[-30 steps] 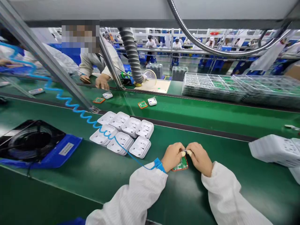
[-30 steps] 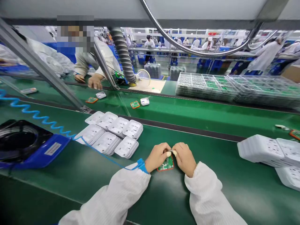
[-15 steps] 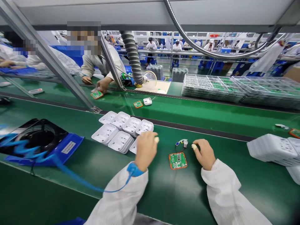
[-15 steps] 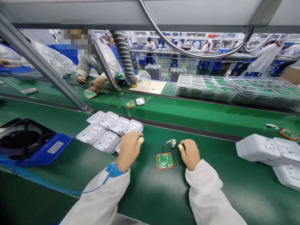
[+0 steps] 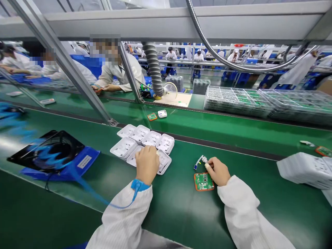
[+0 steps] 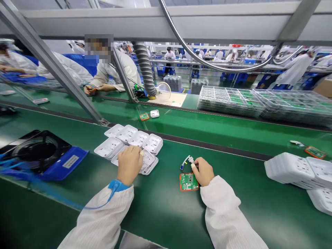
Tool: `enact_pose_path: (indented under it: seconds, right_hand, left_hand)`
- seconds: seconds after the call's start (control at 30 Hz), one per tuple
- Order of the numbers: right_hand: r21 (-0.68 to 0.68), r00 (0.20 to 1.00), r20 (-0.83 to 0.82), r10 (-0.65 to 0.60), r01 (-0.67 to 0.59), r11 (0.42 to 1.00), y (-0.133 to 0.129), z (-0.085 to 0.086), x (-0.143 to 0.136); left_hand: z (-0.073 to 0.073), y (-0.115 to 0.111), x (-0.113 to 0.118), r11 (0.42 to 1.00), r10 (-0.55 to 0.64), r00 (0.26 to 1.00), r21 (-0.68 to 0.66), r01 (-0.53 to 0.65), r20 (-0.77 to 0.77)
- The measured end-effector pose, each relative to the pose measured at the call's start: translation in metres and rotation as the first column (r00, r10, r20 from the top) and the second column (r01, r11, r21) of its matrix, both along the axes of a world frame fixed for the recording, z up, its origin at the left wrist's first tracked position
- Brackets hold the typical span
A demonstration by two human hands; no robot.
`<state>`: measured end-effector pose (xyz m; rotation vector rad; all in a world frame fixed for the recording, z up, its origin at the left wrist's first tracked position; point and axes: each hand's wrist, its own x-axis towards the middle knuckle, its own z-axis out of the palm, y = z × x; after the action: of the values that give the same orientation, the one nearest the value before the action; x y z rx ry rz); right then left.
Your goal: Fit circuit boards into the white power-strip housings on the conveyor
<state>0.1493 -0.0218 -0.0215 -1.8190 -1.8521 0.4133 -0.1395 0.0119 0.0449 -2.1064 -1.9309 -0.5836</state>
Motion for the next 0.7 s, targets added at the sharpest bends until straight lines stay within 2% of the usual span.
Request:
enact_pose_path:
  seconds: [0.1,0.17,0.23,0.27,0.33,0.4,0.47,0.6,0.7]
  right_hand:
    - [-0.005,0.952,-0.296,0.071,-0.076,0.997,-0.006,0.003,0.004]
    - [0.029,0.889,-0.429,0.16,-0.163,0.986,-0.01,0.01,0.001]
    - [0.079,0.84,-0.476,0.26,-0.254,0.964,-0.013,0.016,-0.004]
    - [0.104,0.843,-0.454,0.29,-0.273,0.956,-0.015,0.019,-0.008]
    - [0.163,0.899,-0.333,0.284,-0.242,0.956,-0.018,0.02,-0.013]
    - [0.237,0.957,-0.174,0.23,-0.186,0.954,-0.018,0.018,-0.017]
    - [0.286,0.983,-0.04,0.178,-0.159,0.945,-0.017,0.013,-0.019]
    - [0.293,0.989,0.113,0.098,-0.127,0.948,-0.015,0.009,-0.017]
    - [0.287,0.983,0.15,0.106,-0.146,0.947,-0.015,0.01,-0.016]
  left_hand:
    - [0.006,-0.006,0.022,0.998,-0.017,0.99,-0.053,0.025,0.141]
    - [0.001,-0.004,0.045,0.988,-0.036,0.972,-0.137,0.069,0.23]
    - [-0.01,0.0,0.069,0.968,-0.107,0.939,-0.18,0.173,0.327]
    - [-0.017,0.002,0.08,0.951,-0.155,0.908,-0.191,0.244,0.389]
    - [-0.031,0.003,0.099,0.9,-0.218,0.8,-0.202,0.386,0.56]
    - [-0.043,0.001,0.111,0.84,-0.199,0.649,-0.212,0.499,0.735]
    - [-0.051,-0.004,0.117,0.778,-0.129,0.51,-0.233,0.584,0.85]
    - [-0.055,-0.012,0.119,0.647,-0.021,0.335,-0.243,0.722,0.942]
    - [-0.053,-0.015,0.118,0.618,0.033,0.249,-0.216,0.756,0.968]
